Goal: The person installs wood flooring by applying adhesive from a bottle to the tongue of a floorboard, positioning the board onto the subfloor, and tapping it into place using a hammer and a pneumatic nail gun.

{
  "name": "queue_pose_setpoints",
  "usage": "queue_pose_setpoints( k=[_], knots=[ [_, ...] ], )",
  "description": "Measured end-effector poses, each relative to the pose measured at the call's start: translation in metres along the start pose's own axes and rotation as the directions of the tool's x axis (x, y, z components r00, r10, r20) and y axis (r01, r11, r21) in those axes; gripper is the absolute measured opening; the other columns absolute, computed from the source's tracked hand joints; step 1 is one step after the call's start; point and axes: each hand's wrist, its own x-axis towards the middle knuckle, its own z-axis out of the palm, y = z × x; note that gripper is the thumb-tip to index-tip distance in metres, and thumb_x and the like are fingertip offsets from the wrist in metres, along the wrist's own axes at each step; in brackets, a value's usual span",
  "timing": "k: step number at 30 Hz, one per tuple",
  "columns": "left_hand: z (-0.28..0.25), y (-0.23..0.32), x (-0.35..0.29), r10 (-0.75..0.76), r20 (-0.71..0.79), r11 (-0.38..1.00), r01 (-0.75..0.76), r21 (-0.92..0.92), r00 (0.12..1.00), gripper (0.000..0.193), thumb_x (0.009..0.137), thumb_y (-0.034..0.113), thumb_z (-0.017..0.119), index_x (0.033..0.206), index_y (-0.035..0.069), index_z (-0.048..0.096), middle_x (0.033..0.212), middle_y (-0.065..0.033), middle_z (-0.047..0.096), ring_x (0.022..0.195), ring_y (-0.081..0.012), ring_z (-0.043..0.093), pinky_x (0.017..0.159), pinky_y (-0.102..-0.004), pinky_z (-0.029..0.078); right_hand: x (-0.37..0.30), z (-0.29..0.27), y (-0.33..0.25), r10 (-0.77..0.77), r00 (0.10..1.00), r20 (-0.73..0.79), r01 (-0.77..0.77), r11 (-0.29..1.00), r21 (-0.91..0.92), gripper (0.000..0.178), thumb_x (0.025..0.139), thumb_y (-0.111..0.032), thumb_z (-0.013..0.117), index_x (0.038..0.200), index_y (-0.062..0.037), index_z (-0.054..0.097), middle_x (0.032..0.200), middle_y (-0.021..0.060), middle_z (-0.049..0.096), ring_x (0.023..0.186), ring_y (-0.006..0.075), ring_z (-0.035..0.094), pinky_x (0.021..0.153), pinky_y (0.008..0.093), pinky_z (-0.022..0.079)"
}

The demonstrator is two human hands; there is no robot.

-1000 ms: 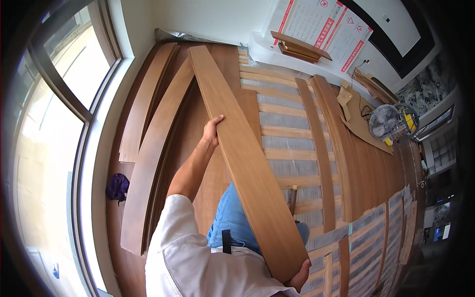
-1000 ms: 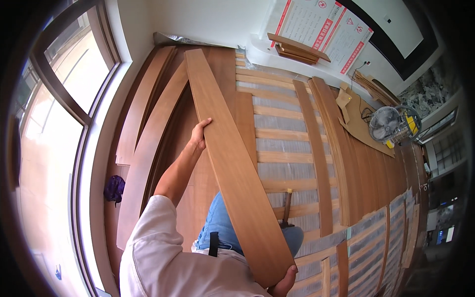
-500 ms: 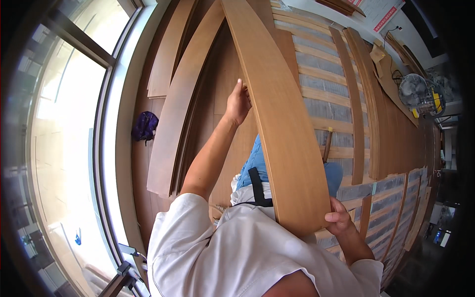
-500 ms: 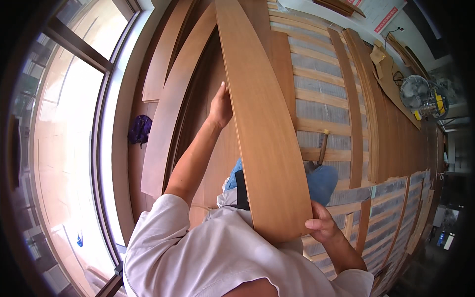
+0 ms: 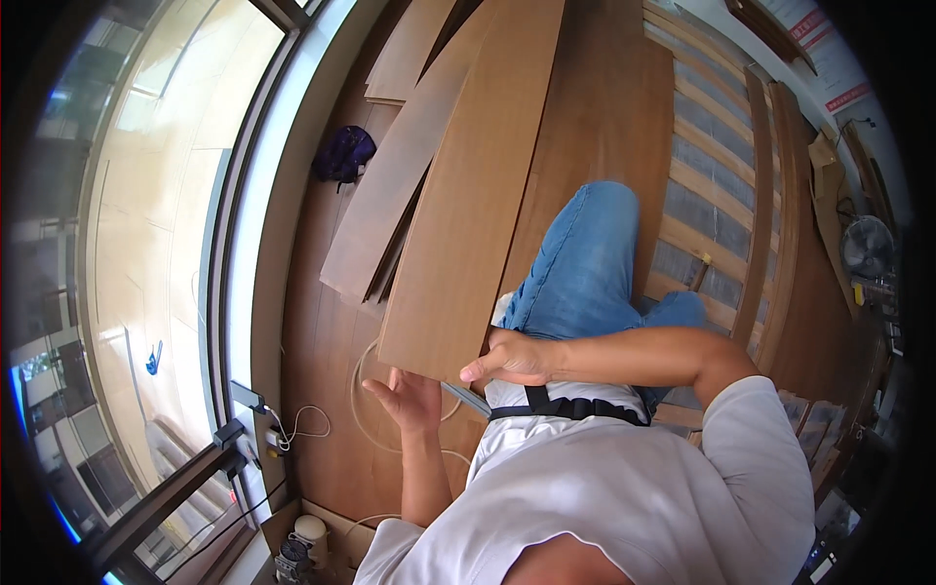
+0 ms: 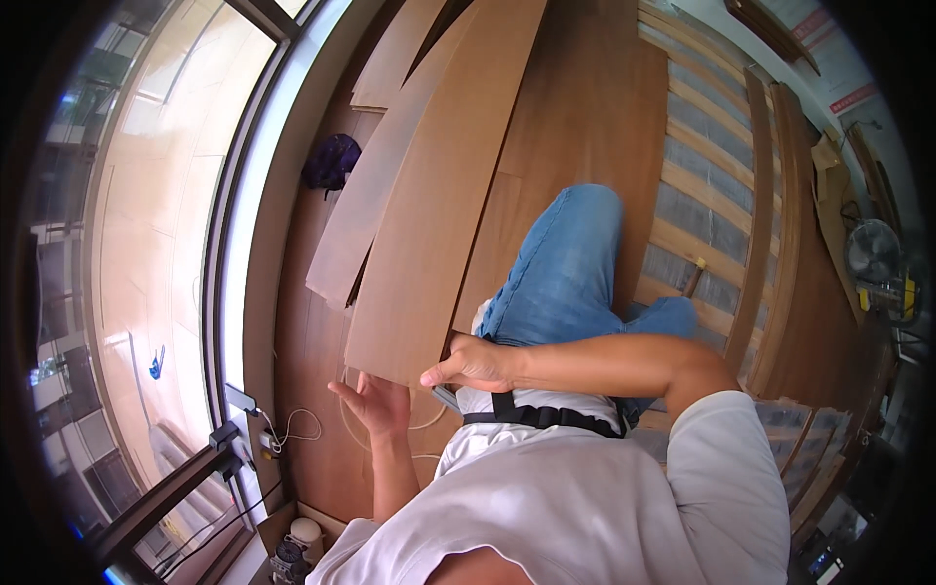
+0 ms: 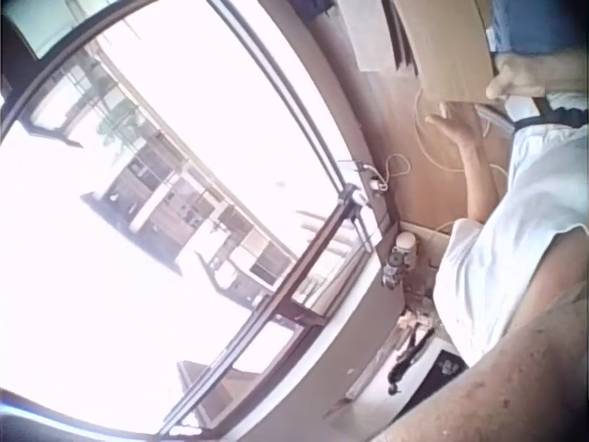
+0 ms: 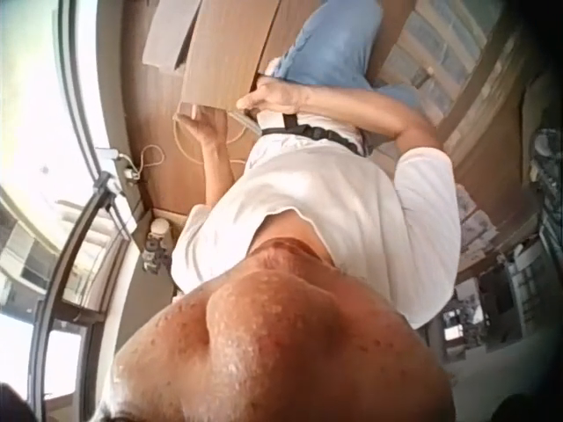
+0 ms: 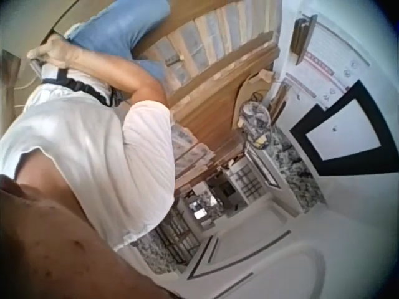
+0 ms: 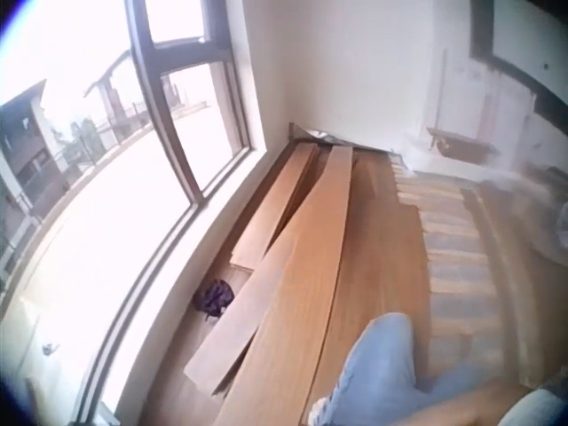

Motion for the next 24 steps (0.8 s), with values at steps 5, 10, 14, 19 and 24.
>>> queue_pose_setpoints(
  k=[5, 10, 14, 19, 24],
  knots=[
    [-0.060, 0.015, 0.087, 0.194, -0.192, 0.897, -0.094, 0.432, 0.962, 0.046, 0.093, 0.024, 0.057, 0.129, -0.003, 0.045, 0.124, -0.0129, 0.056, 0.113, -0.0252, 0.055, 0.097, -0.0389, 0.045, 0.104, -0.061, 0.021, 0.038, 0.999, 0.025, -0.017, 0.814, -0.581, 0.032, 0.086, -0.021, 0.068, 0.109, -0.0007, 0.059, 0.101, 0.0077, 0.064, 0.095, 0.0181, 0.060, 0.084, 0.0308, 0.047],
    [-0.148, 0.066, 0.163, 0.271, -0.216, 0.844, -0.124, 0.522, 0.938, 0.040, 0.093, 0.018, 0.058, 0.126, -0.002, 0.048, 0.122, -0.0120, 0.056, 0.111, -0.0230, 0.055, 0.096, -0.0383, 0.044, 0.071, -0.050, -0.012, -0.142, 0.990, -0.027, 0.055, 0.542, -0.839, 0.036, 0.090, -0.028, 0.063, 0.109, 0.0032, 0.057, 0.102, 0.0129, 0.067, 0.094, 0.0168, 0.064, 0.080, 0.0306, 0.050],
    [-0.160, 0.097, 0.196, 0.229, -0.238, 0.683, 0.018, 0.730, 0.944, 0.056, 0.090, 0.042, 0.060, 0.123, -0.002, 0.049, 0.117, -0.0127, 0.057, 0.103, -0.0247, 0.058, 0.086, -0.0408, 0.050, -0.002, -0.089, -0.066, -0.280, 0.951, -0.132, 0.136, 0.760, -0.635, 0.029, 0.094, -0.019, 0.057, 0.113, 0.0020, 0.055, 0.101, 0.0105, 0.066, 0.094, 0.0141, 0.063, 0.080, 0.0272, 0.050],
    [-0.140, 0.114, 0.192, 0.376, -0.366, 0.179, 0.321, 0.930, 0.851, 0.078, 0.089, 0.068, 0.040, 0.072, -0.007, 0.055, 0.053, -0.0135, 0.054, 0.042, -0.0213, 0.057, 0.035, -0.0304, 0.047, -0.106, -0.144, -0.100, -0.603, 0.674, -0.428, 0.274, 0.741, -0.613, 0.028, 0.095, -0.017, 0.054, 0.116, 0.0016, 0.053, 0.101, 0.0109, 0.065, 0.093, 0.0156, 0.062, 0.082, 0.0278, 0.050],
    [-0.151, 0.123, 0.194, 0.592, -0.351, 0.248, 0.250, 0.936, 0.725, 0.067, 0.097, 0.055, 0.034, 0.070, -0.004, 0.054, 0.049, -0.0089, 0.047, 0.038, -0.0195, 0.047, 0.034, -0.0315, 0.040, -0.186, -0.186, -0.067, -0.766, 0.216, -0.606, 0.323, 0.641, -0.696, 0.023, 0.096, -0.011, 0.053, 0.115, 0.0016, 0.055, 0.100, 0.0117, 0.066, 0.089, 0.0157, 0.063, 0.078, 0.0266, 0.051]
  ],
)
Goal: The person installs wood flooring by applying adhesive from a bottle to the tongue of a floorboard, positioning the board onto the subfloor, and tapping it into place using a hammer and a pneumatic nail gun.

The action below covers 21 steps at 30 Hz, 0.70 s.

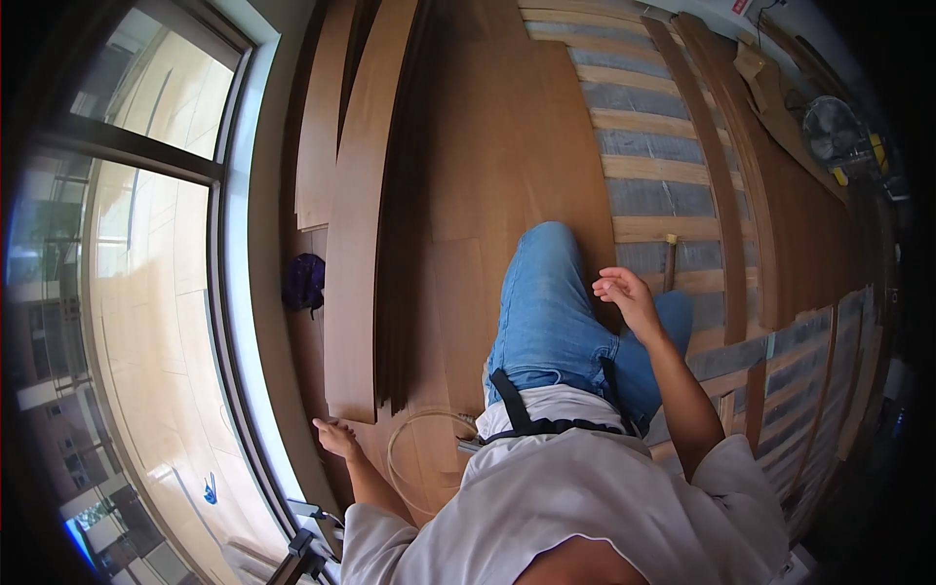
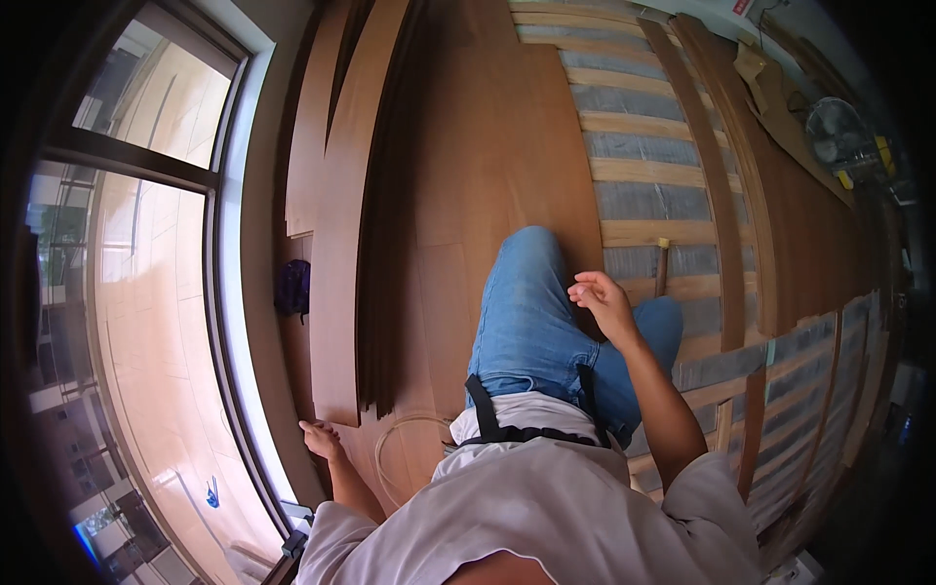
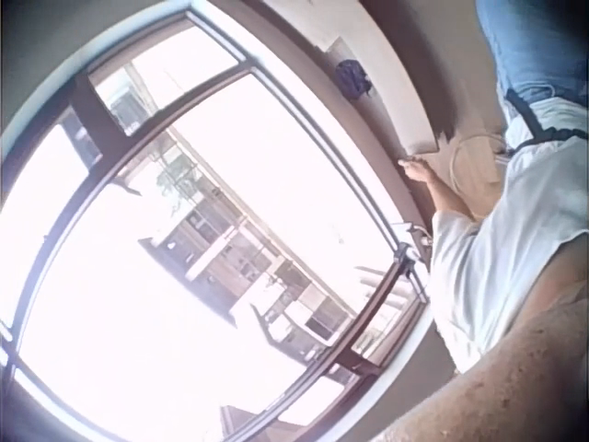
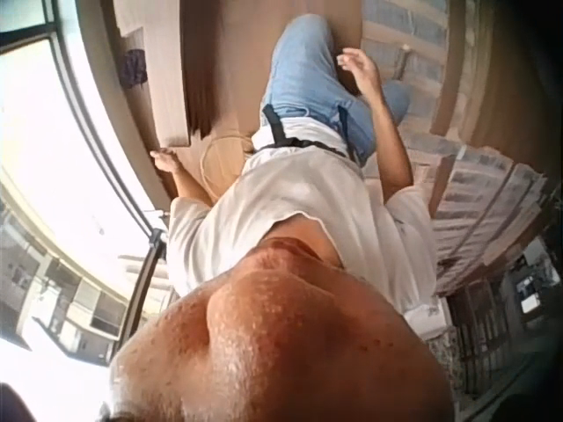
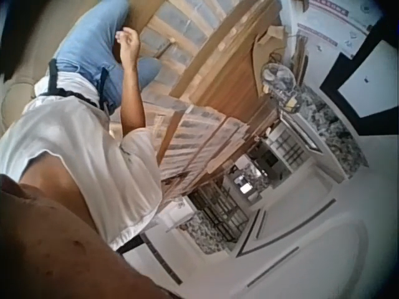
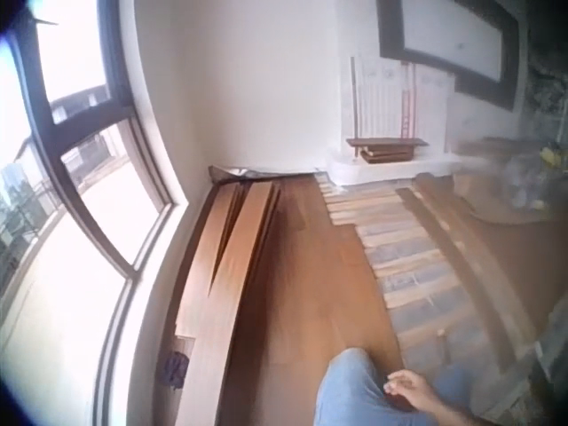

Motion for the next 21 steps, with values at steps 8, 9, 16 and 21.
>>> queue_pose_setpoints(
  k=[8, 9, 16, 21],
  knots=[
    [0.130, 0.106, -0.136, 0.412, 0.590, 0.859, -0.513, 0.004, 0.695, 0.037, 0.100, 0.032, 0.045, 0.077, 0.004, 0.054, 0.054, -0.0042, 0.050, 0.044, -0.0118, 0.046, 0.041, -0.0279, 0.040, -0.103, -0.110, 0.103, 0.019, 0.819, -0.574, 0.124, 0.970, 0.209, 0.019, 0.098, -0.012, 0.049, 0.108, 0.0017, 0.057, 0.091, 0.0118, 0.067, 0.079, 0.0166, 0.065, 0.070, 0.0273, 0.053],
    [0.150, 0.104, -0.143, 0.370, 0.751, 0.865, -0.497, -0.063, 0.547, 0.033, 0.100, 0.029, 0.046, 0.082, 0.003, 0.056, 0.059, -0.0044, 0.053, 0.047, -0.0127, 0.051, 0.043, -0.0274, 0.044, -0.115, -0.114, 0.103, 0.035, 0.799, -0.601, 0.135, 0.962, 0.236, 0.019, 0.098, -0.011, 0.048, 0.108, 0.0021, 0.057, 0.091, 0.0118, 0.067, 0.079, 0.0167, 0.065, 0.071, 0.0269, 0.052],
    [0.261, 0.128, -0.233, 0.002, 1.000, 0.638, -0.770, -0.016, -0.020, 0.031, 0.095, 0.026, 0.050, 0.100, -0.002, 0.062, 0.079, -0.0123, 0.067, 0.069, -0.0202, 0.066, 0.063, -0.0314, 0.055, -0.225, -0.157, 0.168, 0.242, 0.473, -0.847, 0.269, 0.876, 0.400, 0.018, 0.097, -0.009, 0.046, 0.106, 0.0008, 0.058, 0.090, 0.0121, 0.066, 0.078, 0.0173, 0.065, 0.071, 0.0272, 0.053],
    [0.269, 0.150, -0.254, 0.002, 0.999, 0.602, -0.798, -0.042, -0.051, 0.029, 0.095, 0.024, 0.051, 0.104, -0.002, 0.061, 0.081, -0.0130, 0.067, 0.071, -0.0200, 0.066, 0.063, -0.0303, 0.055, -0.255, -0.190, 0.251, 0.511, 0.267, -0.817, 0.340, 0.743, 0.576, 0.019, 0.092, -0.009, 0.048, 0.105, -0.0011, 0.059, 0.091, 0.0130, 0.066, 0.078, 0.0203, 0.065, 0.072, 0.0307, 0.053]
  ],
)
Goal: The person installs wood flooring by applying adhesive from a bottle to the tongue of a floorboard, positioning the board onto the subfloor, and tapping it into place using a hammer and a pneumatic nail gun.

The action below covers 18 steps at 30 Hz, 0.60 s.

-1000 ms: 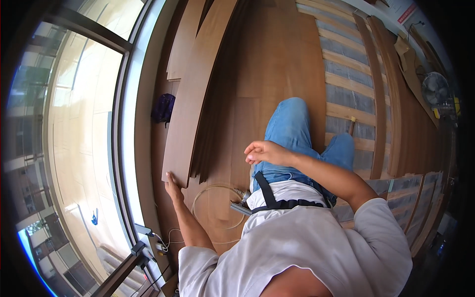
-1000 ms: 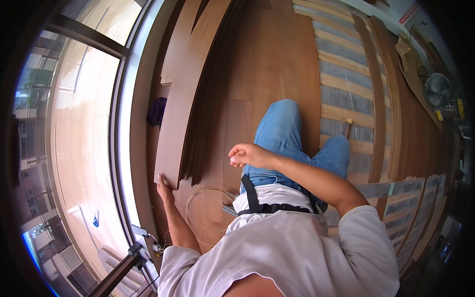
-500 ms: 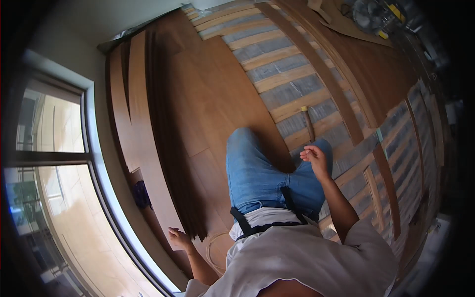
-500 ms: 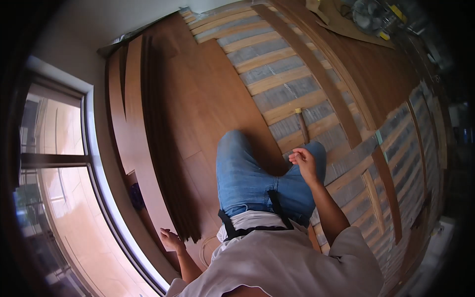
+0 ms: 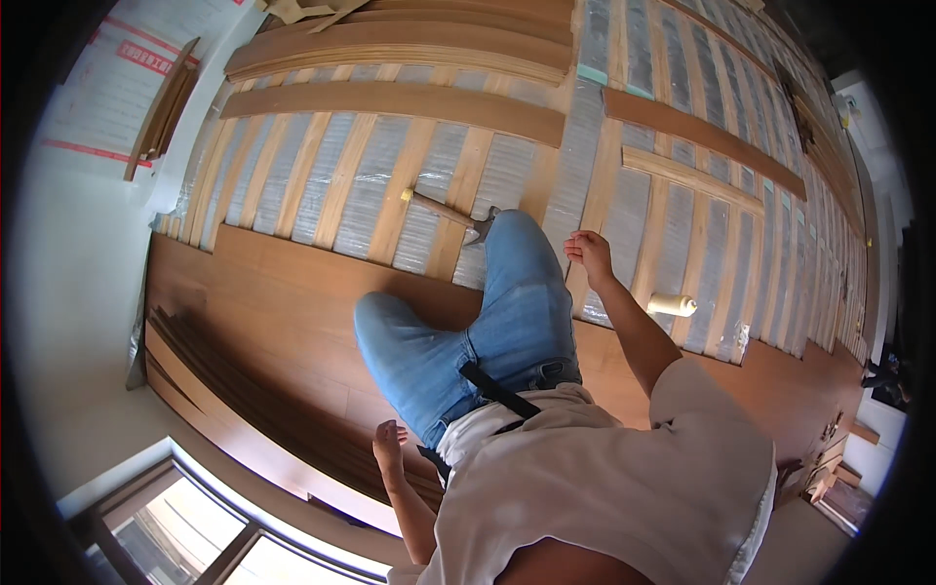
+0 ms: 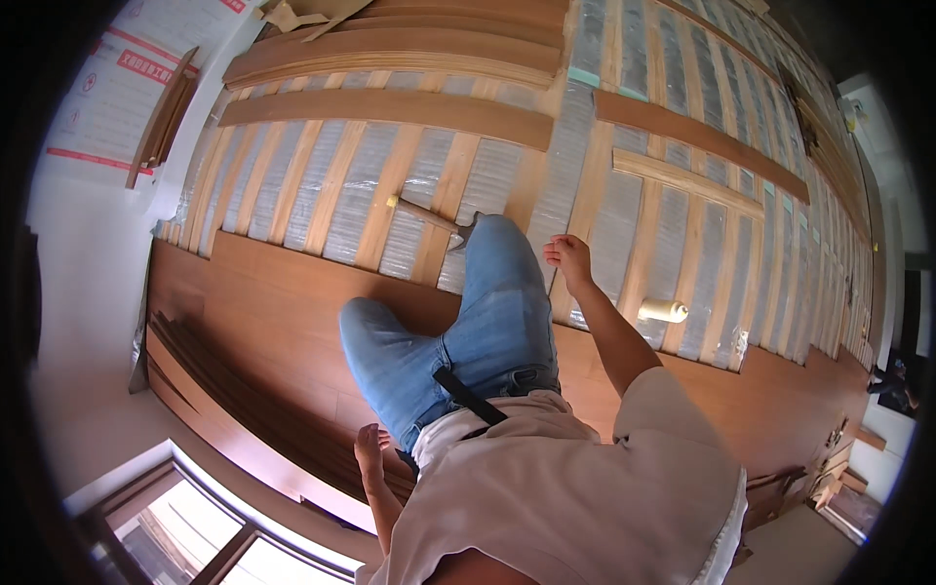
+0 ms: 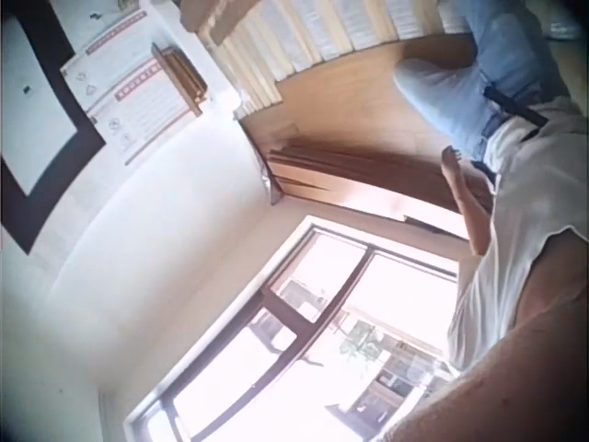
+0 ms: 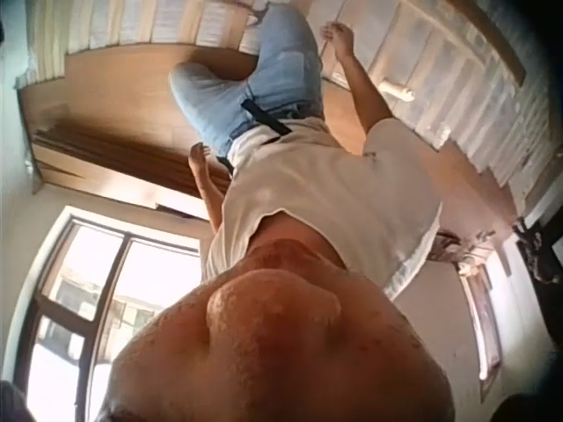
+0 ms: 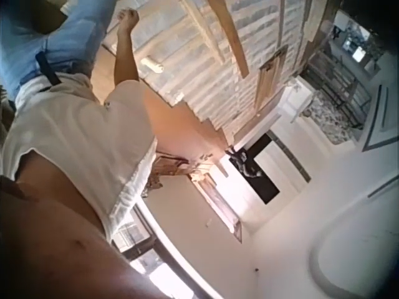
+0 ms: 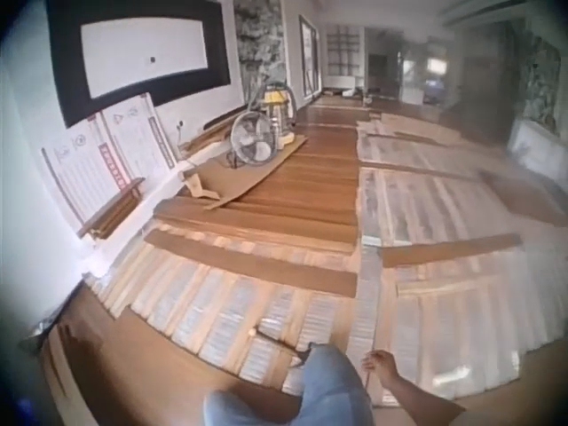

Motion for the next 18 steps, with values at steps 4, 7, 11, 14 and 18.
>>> queue_pose_setpoints(
  k=[4, 7, 11, 14, 18],
  knots=[
    [0.000, 0.020, 0.004, -0.114, -0.028, 0.993, 0.114, -0.007, 0.993, 0.028, 0.092, 0.021, 0.051, 0.101, -0.004, 0.061, 0.079, -0.0130, 0.067, 0.068, -0.0203, 0.066, 0.063, -0.0300, 0.055, 0.062, -0.002, 0.006, 0.070, 0.998, -0.007, -0.070, 0.997, -0.022, 0.020, 0.089, -0.015, 0.051, 0.102, -0.0015, 0.058, 0.092, 0.0139, 0.066, 0.080, 0.0215, 0.066, 0.073, 0.0313, 0.054],
    [0.016, 0.055, 0.018, -0.246, 0.032, 0.969, 0.244, 0.047, 0.969, 0.028, 0.092, 0.021, 0.051, 0.101, -0.003, 0.062, 0.082, -0.0128, 0.067, 0.070, -0.0196, 0.066, 0.062, -0.0299, 0.055, 0.130, -0.011, 0.010, 0.133, 0.990, -0.043, -0.134, 0.991, -0.018, 0.027, 0.087, -0.024, 0.057, 0.104, -0.0028, 0.058, 0.093, 0.0143, 0.066, 0.081, 0.0237, 0.066, 0.073, 0.0339, 0.054],
    [0.020, 0.061, 0.046, -0.261, 0.055, 0.945, 0.243, 0.219, 0.964, 0.024, 0.092, 0.018, 0.051, 0.102, 0.000, 0.063, 0.078, -0.0111, 0.066, 0.065, -0.0193, 0.065, 0.059, -0.0289, 0.054, 0.244, 0.001, 0.003, 0.164, 0.977, -0.134, -0.177, 0.980, -0.090, 0.008, 0.084, -0.015, 0.054, 0.082, -0.0080, 0.058, 0.077, 0.0076, 0.063, 0.069, 0.0166, 0.062, 0.060, 0.0316, 0.051],
    [0.048, 0.139, 0.053, -0.172, 0.058, 0.718, 0.085, 0.691, 0.983, 0.023, 0.087, 0.011, 0.050, 0.104, 0.003, 0.064, 0.088, -0.0098, 0.068, 0.069, -0.0179, 0.065, 0.059, -0.0275, 0.052, 0.323, -0.011, -0.002, 0.078, 0.975, -0.206, -0.107, 0.985, -0.138, 0.013, 0.078, -0.009, 0.053, 0.066, -0.0099, 0.051, 0.067, 0.0035, 0.055, 0.062, 0.0120, 0.055, 0.052, 0.0300, 0.047],
    [0.044, 0.134, 0.061, -0.318, 0.023, 0.862, 0.279, 0.424, 0.948, 0.020, 0.086, 0.008, 0.050, 0.098, 0.001, 0.064, 0.080, -0.0122, 0.068, 0.069, -0.0180, 0.067, 0.062, -0.0302, 0.054, 0.410, -0.009, -0.005, -0.206, 0.873, -0.443, 0.038, 0.933, -0.358, 0.030, 0.076, -0.015, 0.059, 0.102, 0.0016, 0.061, 0.086, 0.0111, 0.065, 0.069, 0.0254, 0.058, 0.062, 0.0404, 0.048]
  ],
)
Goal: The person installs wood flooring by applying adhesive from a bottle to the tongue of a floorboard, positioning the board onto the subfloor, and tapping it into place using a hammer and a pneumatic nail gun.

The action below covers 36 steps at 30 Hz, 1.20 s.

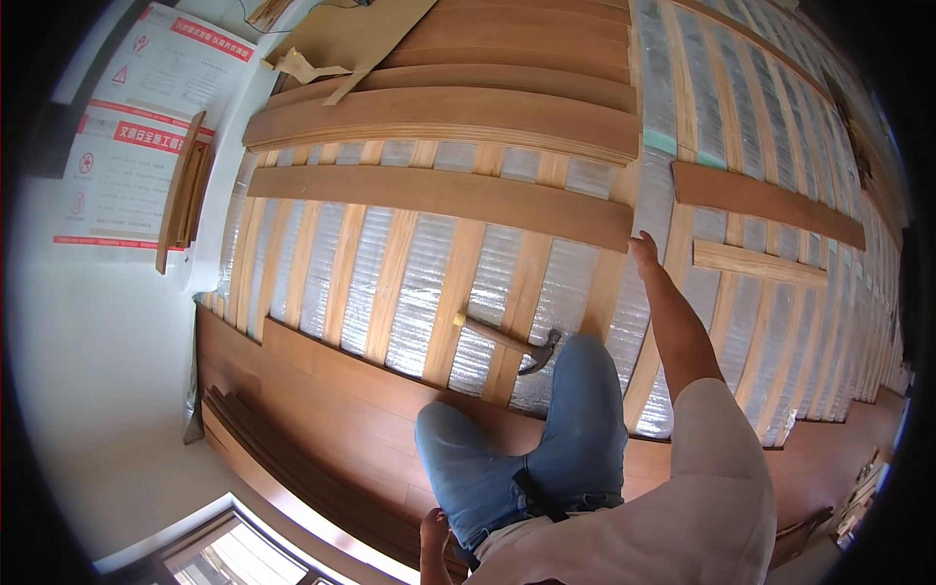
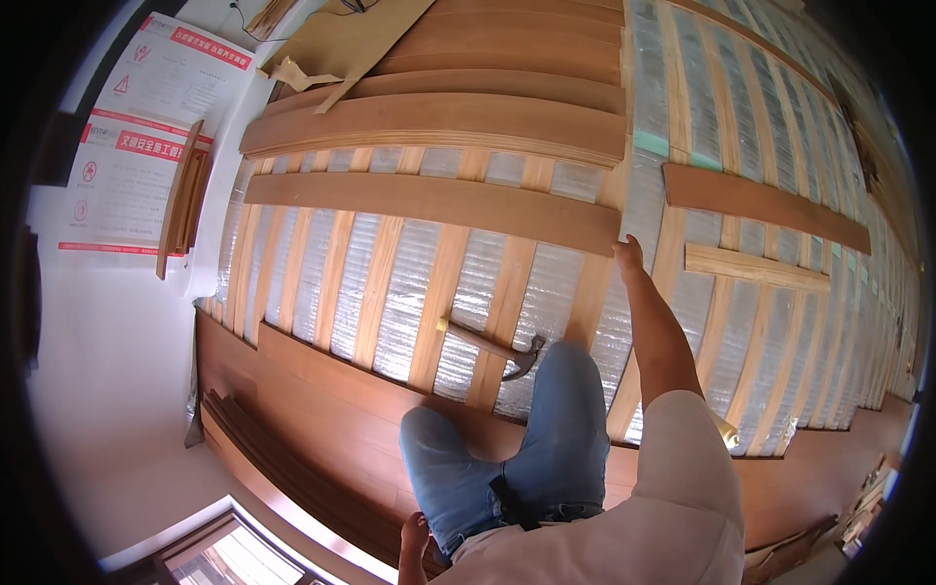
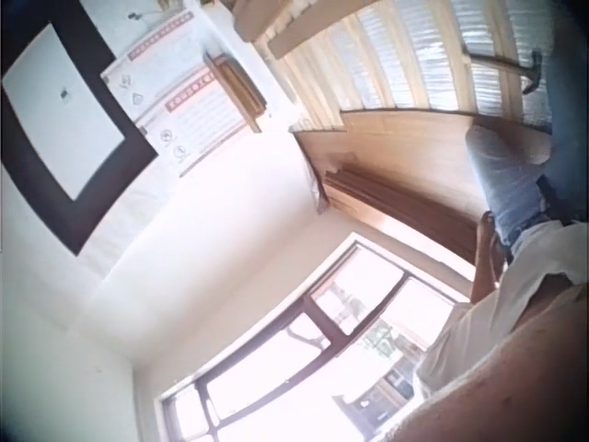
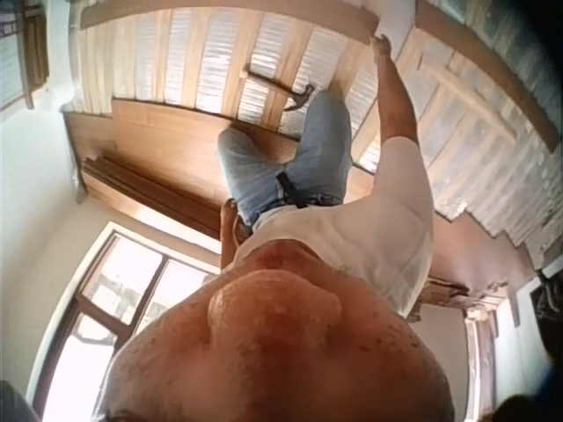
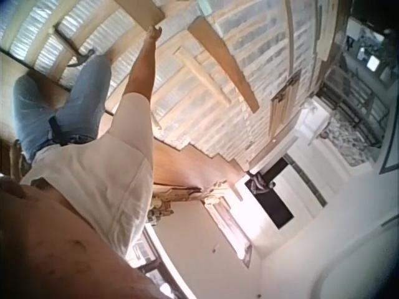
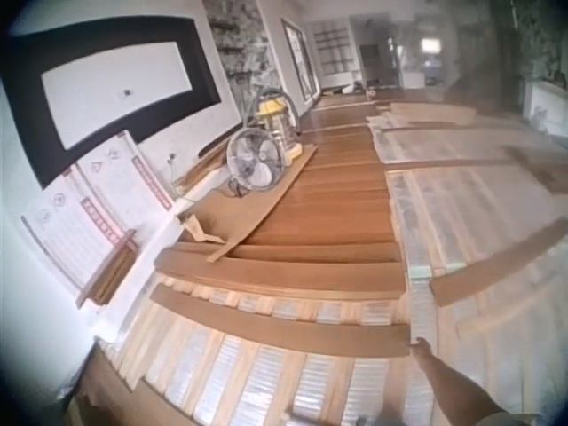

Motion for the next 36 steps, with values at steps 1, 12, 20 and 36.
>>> queue_pose_setpoints(
  k=[1, 12, 20, 36],
  knots=[
    [0.000, 0.005, -0.002, -0.044, 0.010, 0.997, 0.044, -0.064, 0.999, 0.020, 0.086, 0.008, 0.050, 0.098, 0.001, 0.064, 0.080, -0.0121, 0.068, 0.069, -0.0174, 0.067, 0.062, -0.0297, 0.055, 0.014, 0.007, 0.003, 0.003, 1.000, 0.003, -0.003, 1.000, -0.011, 0.030, 0.076, -0.015, 0.059, 0.102, 0.0016, 0.061, 0.086, 0.0111, 0.065, 0.069, 0.0254, 0.058, 0.062, 0.0404, 0.048],
    [-0.070, 0.174, 0.177, 0.223, -0.128, 0.975, -0.224, 0.007, 0.966, 0.020, 0.090, 0.015, 0.055, 0.099, -0.001, 0.063, 0.082, -0.0141, 0.069, 0.069, -0.0207, 0.068, 0.060, -0.0312, 0.055, 0.070, 0.039, 0.027, 0.405, 0.914, 0.016, -0.382, 0.875, -0.298, 0.045, 0.074, -0.030, 0.071, 0.109, -0.0028, 0.062, 0.112, 0.0181, 0.064, 0.106, 0.0358, 0.059, 0.091, 0.0421, 0.048],
    [-0.003, 0.308, 0.221, 0.441, 0.113, 0.862, -0.385, -0.330, 0.890, 0.030, 0.093, 0.027, 0.055, 0.108, 0.002, 0.058, 0.084, -0.0104, 0.064, 0.074, -0.0211, 0.065, 0.064, -0.0315, 0.053, 0.038, 0.072, -0.044, 0.268, 0.963, -0.009, -0.249, 0.880, -0.404, 0.039, 0.079, -0.031, 0.060, 0.095, 0.0046, 0.066, 0.092, 0.0259, 0.067, 0.093, 0.0340, 0.067, 0.073, 0.0421, 0.056],
    [0.053, 0.422, 0.339, 0.458, 0.506, 0.835, -0.160, -0.526, 0.731, 0.032, 0.098, 0.013, 0.042, 0.125, -0.005, 0.046, 0.117, -0.0268, 0.057, 0.107, -0.0346, 0.059, 0.091, -0.0405, 0.052, -0.017, 0.006, -0.028, 0.421, 0.899, 0.121, -0.399, 0.901, -0.171, 0.065, 0.083, -0.055, 0.057, 0.092, 0.0085, 0.067, 0.088, 0.0173, 0.069, 0.083, 0.0319, 0.068, 0.070, 0.0411, 0.054]
  ],
)
